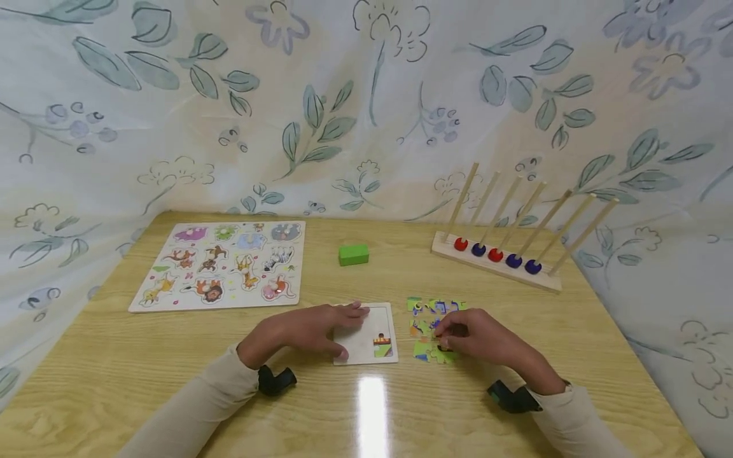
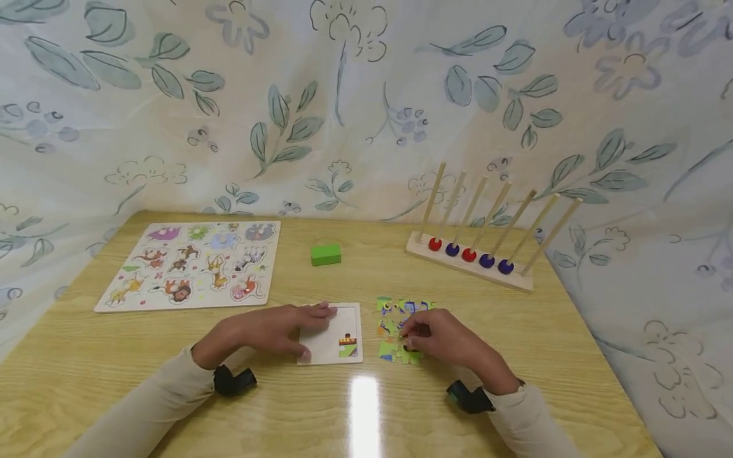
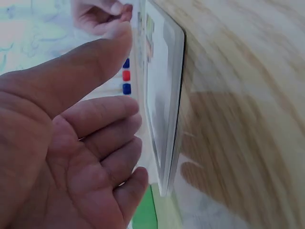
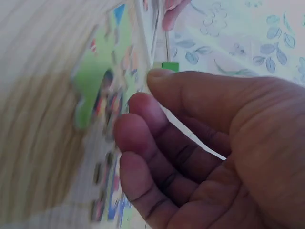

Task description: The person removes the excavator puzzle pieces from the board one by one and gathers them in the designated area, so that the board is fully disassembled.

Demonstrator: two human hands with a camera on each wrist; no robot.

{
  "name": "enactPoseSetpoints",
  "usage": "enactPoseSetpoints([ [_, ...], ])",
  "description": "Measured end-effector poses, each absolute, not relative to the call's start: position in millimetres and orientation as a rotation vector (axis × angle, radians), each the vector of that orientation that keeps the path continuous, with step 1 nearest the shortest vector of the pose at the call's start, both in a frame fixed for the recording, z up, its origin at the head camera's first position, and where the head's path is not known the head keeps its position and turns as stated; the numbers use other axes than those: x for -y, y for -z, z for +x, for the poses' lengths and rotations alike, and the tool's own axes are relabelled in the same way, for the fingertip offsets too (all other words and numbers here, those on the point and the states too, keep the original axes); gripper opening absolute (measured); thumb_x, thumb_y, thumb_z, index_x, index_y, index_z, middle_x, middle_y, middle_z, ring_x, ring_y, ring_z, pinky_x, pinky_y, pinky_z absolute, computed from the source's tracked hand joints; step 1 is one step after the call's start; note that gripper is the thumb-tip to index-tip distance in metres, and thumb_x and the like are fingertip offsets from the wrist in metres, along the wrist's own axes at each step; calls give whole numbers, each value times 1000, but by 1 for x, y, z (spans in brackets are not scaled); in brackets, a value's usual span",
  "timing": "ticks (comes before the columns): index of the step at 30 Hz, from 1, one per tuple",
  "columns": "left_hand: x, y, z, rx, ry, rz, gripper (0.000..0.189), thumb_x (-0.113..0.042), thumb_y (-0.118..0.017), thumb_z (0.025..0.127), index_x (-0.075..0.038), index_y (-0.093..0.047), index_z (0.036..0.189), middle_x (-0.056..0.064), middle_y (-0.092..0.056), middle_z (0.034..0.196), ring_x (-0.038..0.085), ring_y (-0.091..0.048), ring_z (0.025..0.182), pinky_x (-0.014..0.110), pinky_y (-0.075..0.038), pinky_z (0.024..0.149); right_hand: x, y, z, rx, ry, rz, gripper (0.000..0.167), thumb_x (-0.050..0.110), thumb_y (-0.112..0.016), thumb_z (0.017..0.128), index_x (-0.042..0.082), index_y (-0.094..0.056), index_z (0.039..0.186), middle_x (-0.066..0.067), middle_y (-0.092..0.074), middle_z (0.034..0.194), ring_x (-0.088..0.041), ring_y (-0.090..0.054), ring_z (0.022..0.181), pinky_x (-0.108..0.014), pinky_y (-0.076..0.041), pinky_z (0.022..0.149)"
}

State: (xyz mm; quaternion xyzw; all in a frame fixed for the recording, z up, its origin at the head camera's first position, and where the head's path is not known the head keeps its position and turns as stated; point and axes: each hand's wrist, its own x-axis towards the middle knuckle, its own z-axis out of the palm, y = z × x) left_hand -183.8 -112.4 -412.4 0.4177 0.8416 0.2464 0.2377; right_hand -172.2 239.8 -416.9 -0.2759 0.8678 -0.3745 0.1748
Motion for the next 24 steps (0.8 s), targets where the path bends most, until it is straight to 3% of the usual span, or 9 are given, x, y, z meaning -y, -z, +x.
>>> enactPoseSetpoints([
  [9,106,418,-182,-2277,-541,1164,75,-25,-74,87,-4,-38,149,2,-12,162,19,-7,147,37,-16,116,-215,413,-174,-2456,1040,-801,11,6,-67,92,6,-72,101,0,-68,97,-9,-56,78,-24,-50,65],
  [24,107,418,-182,-2244,-529,1174,71,-25,-68,92,-6,-34,151,2,-11,162,21,-4,147,42,-13,116,-182,413,-176,-2393,1030,-920,14,5,-66,92,6,-72,105,1,-69,98,-7,-60,84,-25,-52,70],
])
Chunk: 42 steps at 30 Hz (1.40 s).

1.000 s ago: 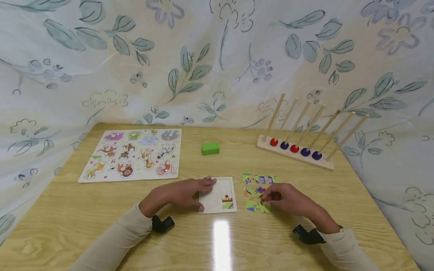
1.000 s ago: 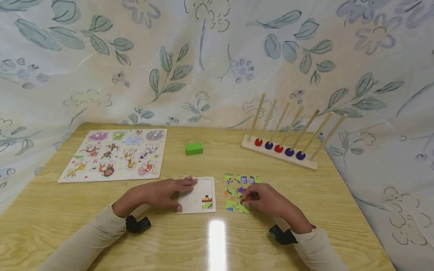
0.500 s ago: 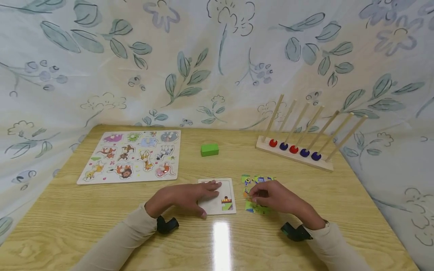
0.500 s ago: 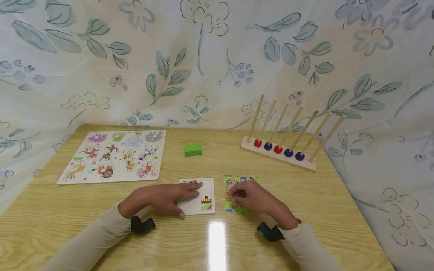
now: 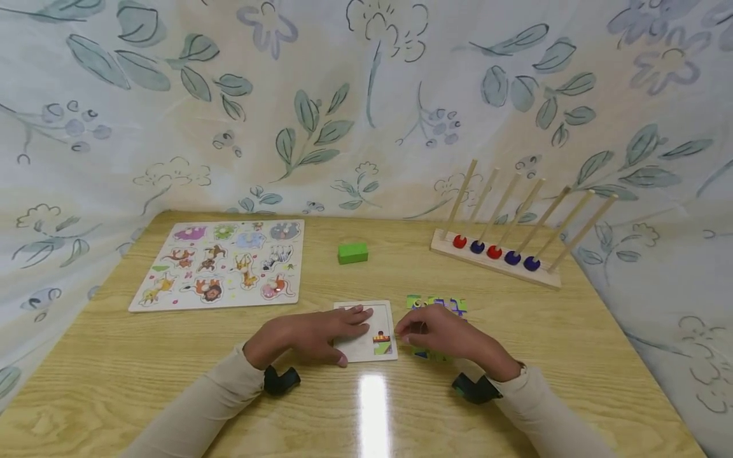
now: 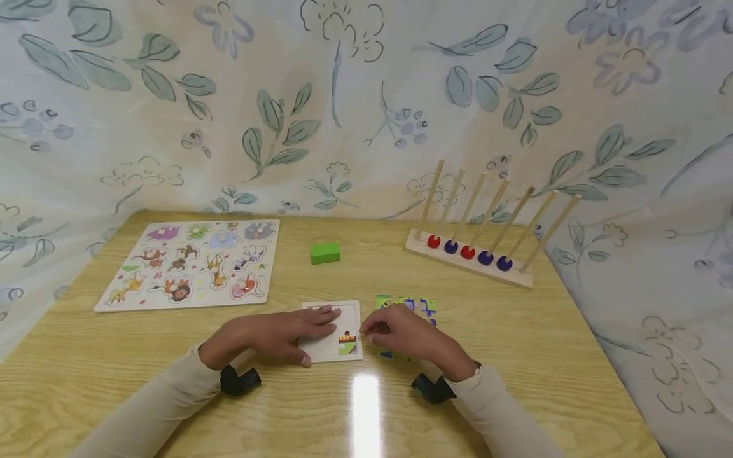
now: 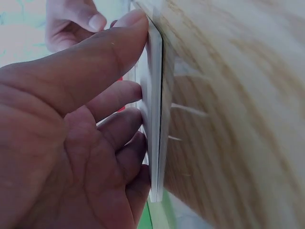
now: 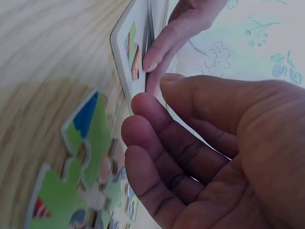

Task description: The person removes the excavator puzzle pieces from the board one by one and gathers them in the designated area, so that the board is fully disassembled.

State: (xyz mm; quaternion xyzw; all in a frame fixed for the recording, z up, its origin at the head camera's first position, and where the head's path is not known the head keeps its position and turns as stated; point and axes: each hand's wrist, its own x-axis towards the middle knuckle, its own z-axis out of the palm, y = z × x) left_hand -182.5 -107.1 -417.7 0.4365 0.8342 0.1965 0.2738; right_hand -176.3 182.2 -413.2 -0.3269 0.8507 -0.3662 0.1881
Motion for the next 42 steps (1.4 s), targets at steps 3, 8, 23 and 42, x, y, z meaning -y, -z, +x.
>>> enactPoseSetpoints([
  [3,108,418,-183,-2243,-515,1178,71,-25,-68,92,-6,-34,151,2,-11,162,21,-4,148,42,-13,117,-177,414,-177,-2391,1021,-943,15,5,-65,93,6,-72,106,0,-70,100,-8,-61,85,-25,-52,70],
  [8,109,418,-184,-2243,-510,1211,69,-25,-66,93,-5,-34,151,5,-11,162,23,-4,148,43,-13,117,-168,415,-178,-2396,1013,-961,16,5,-64,93,6,-72,107,0,-70,102,-8,-59,81,-26,-51,66],
  [23,106,416,-182,-2245,-510,1209,70,-25,-66,93,-5,-33,151,5,-11,162,23,-4,148,45,-12,116,-157,414,-181,-2385,1021,-934,19,6,-63,94,7,-72,110,0,-69,103,-9,-60,80,-27,-51,65],
  [42,106,417,-179,-2245,-517,1181,70,-24,-67,93,-7,-33,152,2,-9,163,22,-3,148,44,-13,116,-153,420,-180,-2395,1044,-968,15,5,-62,95,11,-72,104,5,-69,97,-8,-60,79,-26,-50,65],
])
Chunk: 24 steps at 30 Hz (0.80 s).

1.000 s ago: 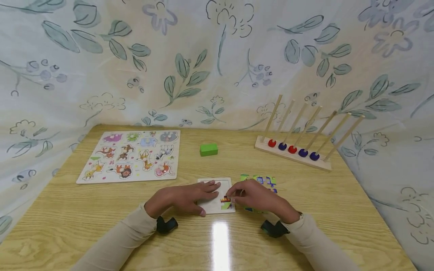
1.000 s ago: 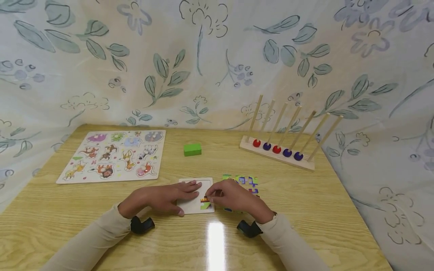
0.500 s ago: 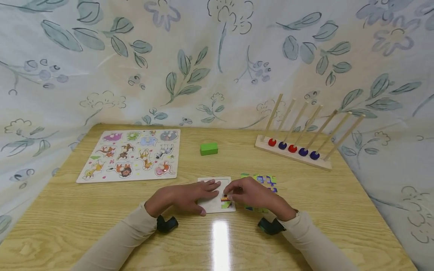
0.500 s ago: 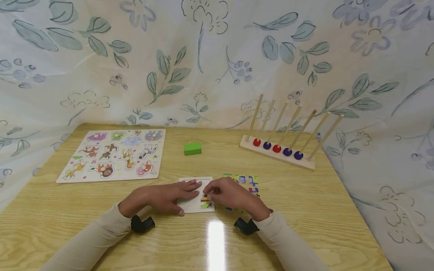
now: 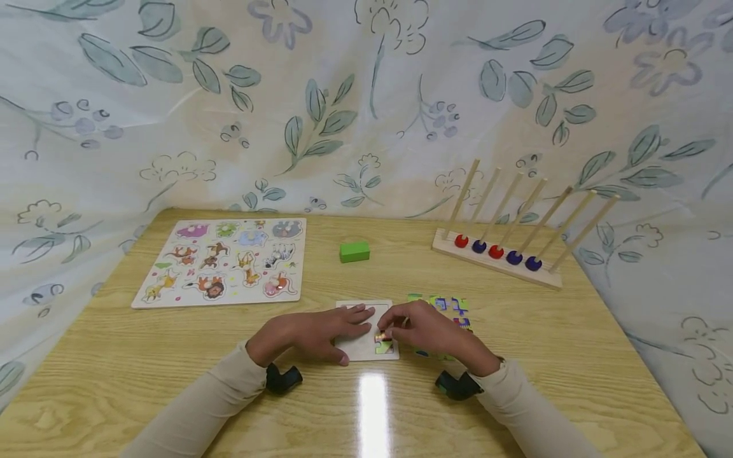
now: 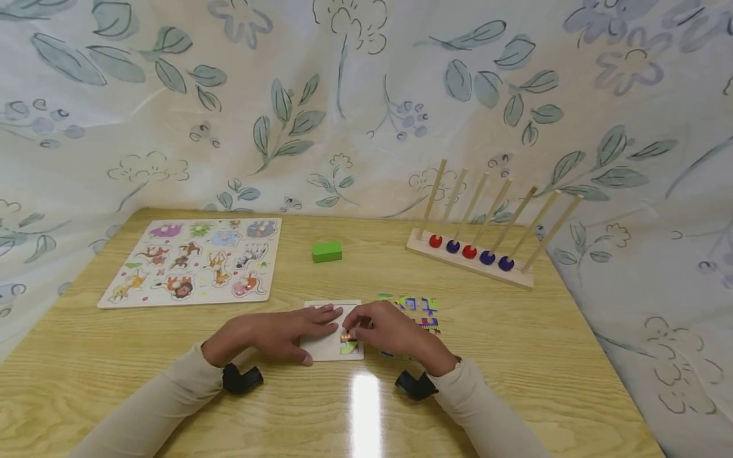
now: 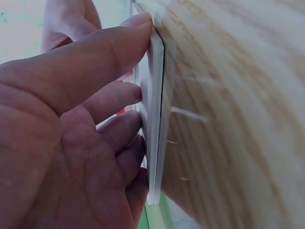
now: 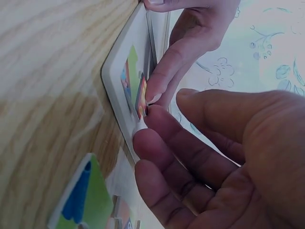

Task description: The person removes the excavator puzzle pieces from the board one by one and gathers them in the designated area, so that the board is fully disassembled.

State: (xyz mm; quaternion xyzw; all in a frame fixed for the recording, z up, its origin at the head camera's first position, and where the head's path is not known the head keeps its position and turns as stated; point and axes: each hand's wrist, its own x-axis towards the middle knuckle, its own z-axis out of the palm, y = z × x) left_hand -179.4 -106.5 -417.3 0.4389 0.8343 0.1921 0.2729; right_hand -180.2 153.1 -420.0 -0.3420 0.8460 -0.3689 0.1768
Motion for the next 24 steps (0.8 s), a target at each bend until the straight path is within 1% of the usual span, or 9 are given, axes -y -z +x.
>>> enactPoseSetpoints([
  [8,107,419,-181,-2246,-522,1174,69,-25,-67,93,-8,-34,152,1,-10,163,20,-3,148,43,-13,116,-153,419,-180,-2394,1087,-1000,16,4,-63,94,13,-71,104,7,-66,98,-11,-59,77,-27,-51,66],
  [14,107,419,-182,-2243,-531,1185,70,-25,-67,93,-7,-34,151,1,-9,163,21,-3,148,44,-13,116,-153,419,-179,-2328,1173,-1037,17,2,-65,92,11,-70,106,3,-65,98,-12,-61,83,-29,-52,72],
  [18,107,419,-182,-2237,-537,1201,70,-25,-67,93,-6,-33,151,3,-9,162,21,-3,148,44,-13,116,-152,420,-178,-2254,1215,-1012,17,-2,-63,91,6,-69,105,0,-65,95,-12,-58,77,-26,-51,66],
  [20,107,419,-182,-2232,-538,1207,70,-24,-67,93,-5,-33,151,3,-10,162,21,-3,148,44,-12,116,-151,421,-177,-2226,1218,-975,17,-4,-63,91,5,-70,103,-1,-66,93,-12,-57,75,-25,-49,63],
  [24,108,420,-183,-2231,-530,1214,70,-24,-67,93,-5,-34,151,3,-10,162,21,-3,148,43,-12,117,-151,422,-176,-2214,1185,-901,17,-4,-62,92,7,-72,100,1,-67,91,-11,-57,77,-24,-48,65],
])
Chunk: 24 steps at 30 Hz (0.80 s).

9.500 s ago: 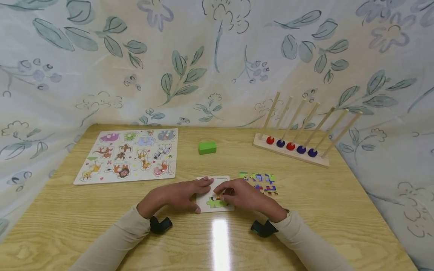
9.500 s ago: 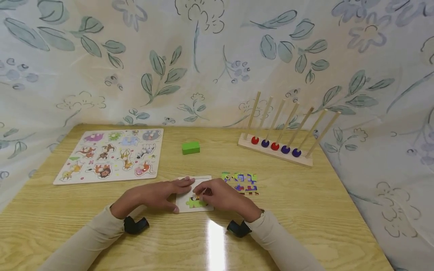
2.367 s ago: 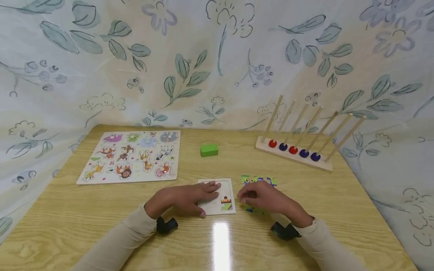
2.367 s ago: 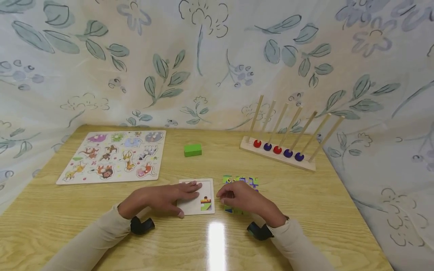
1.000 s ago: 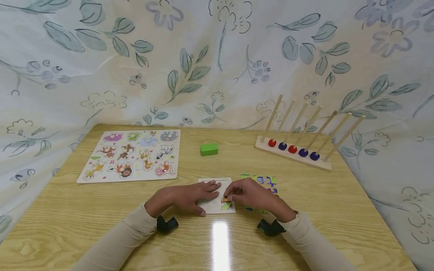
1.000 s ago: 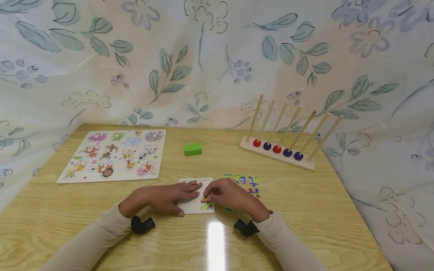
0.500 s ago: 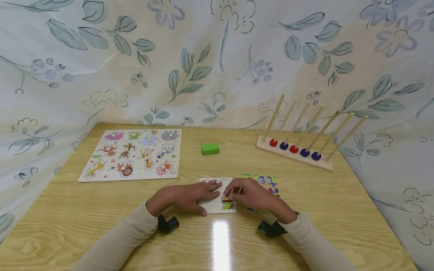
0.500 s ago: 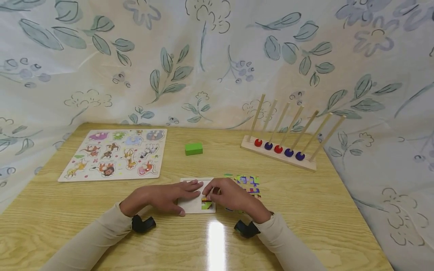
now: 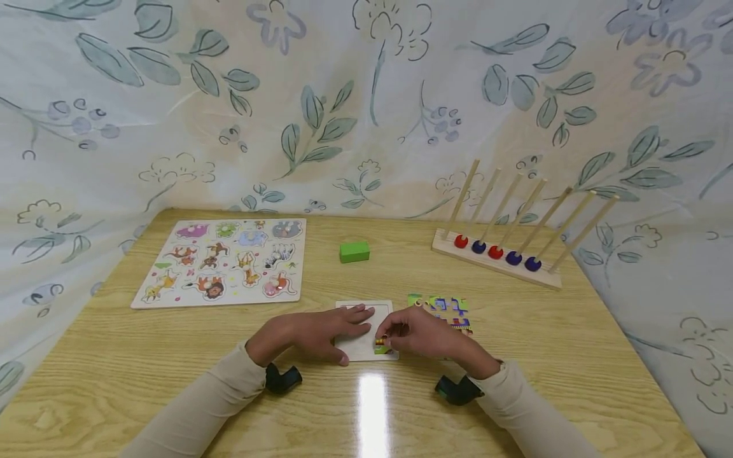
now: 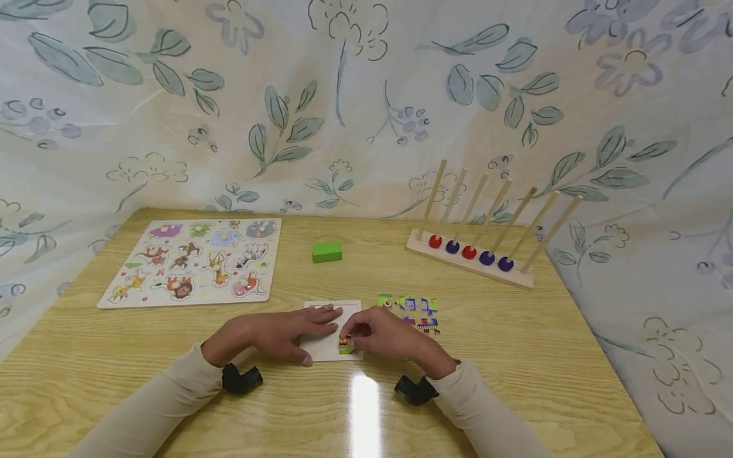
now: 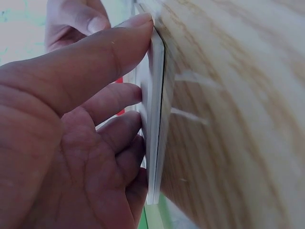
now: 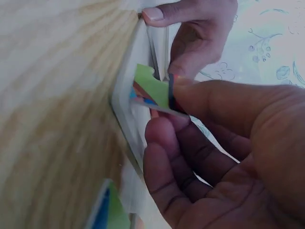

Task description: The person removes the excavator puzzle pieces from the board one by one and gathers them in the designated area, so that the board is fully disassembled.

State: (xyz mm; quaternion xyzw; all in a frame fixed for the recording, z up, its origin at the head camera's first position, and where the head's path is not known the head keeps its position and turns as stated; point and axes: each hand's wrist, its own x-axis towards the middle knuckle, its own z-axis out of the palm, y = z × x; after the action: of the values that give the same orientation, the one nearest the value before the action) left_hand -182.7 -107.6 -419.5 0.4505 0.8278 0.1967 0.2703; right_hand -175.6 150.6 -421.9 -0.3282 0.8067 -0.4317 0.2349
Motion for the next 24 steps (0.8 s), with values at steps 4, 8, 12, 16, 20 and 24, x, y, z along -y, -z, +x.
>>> enactPoseSetpoints([
  [4,108,421,-183,-2241,-519,1210,70,-25,-67,93,-6,-34,151,2,-9,163,19,-3,148,43,-12,117,-150,422,-175,-2215,1180,-877,15,-1,-62,93,7,-72,101,2,-68,93,-12,-59,81,-24,-50,68],
  [8,108,422,-184,-2248,-522,1205,70,-24,-68,92,-7,-34,151,1,-9,163,19,-3,148,43,-13,116,-152,421,-175,-2215,1194,-871,15,1,-62,93,6,-72,104,1,-69,95,-13,-61,82,-24,-51,68],
  [12,109,421,-184,-2253,-518,1198,70,-24,-68,92,-7,-34,151,1,-10,163,20,-3,148,43,-13,116,-156,420,-176,-2242,1183,-876,18,0,-61,93,5,-72,108,1,-69,100,-12,-62,85,-24,-51,70],
  [16,109,420,-184,-2256,-513,1193,70,-25,-68,92,-7,-35,151,1,-10,162,20,-3,148,43,-13,116,-162,419,-177,-2285,1185,-894,20,-1,-61,93,3,-72,110,0,-69,103,-11,-62,89,-25,-52,72],
  [20,109,419,-183,-2246,-513,1206,69,-23,-67,93,-5,-34,151,3,-10,162,22,-4,148,43,-13,116,-171,419,-176,-2319,1213,-920,21,0,-61,94,1,-70,112,-2,-69,101,-12,-64,88,-27,-53,72],
  [24,109,420,-182,-2238,-518,1212,69,-23,-67,93,-5,-34,151,4,-11,162,22,-4,148,43,-13,116,-179,420,-174,-2361,1217,-916,18,2,-63,93,2,-70,109,-1,-68,95,-12,-63,83,-28,-53,69],
])
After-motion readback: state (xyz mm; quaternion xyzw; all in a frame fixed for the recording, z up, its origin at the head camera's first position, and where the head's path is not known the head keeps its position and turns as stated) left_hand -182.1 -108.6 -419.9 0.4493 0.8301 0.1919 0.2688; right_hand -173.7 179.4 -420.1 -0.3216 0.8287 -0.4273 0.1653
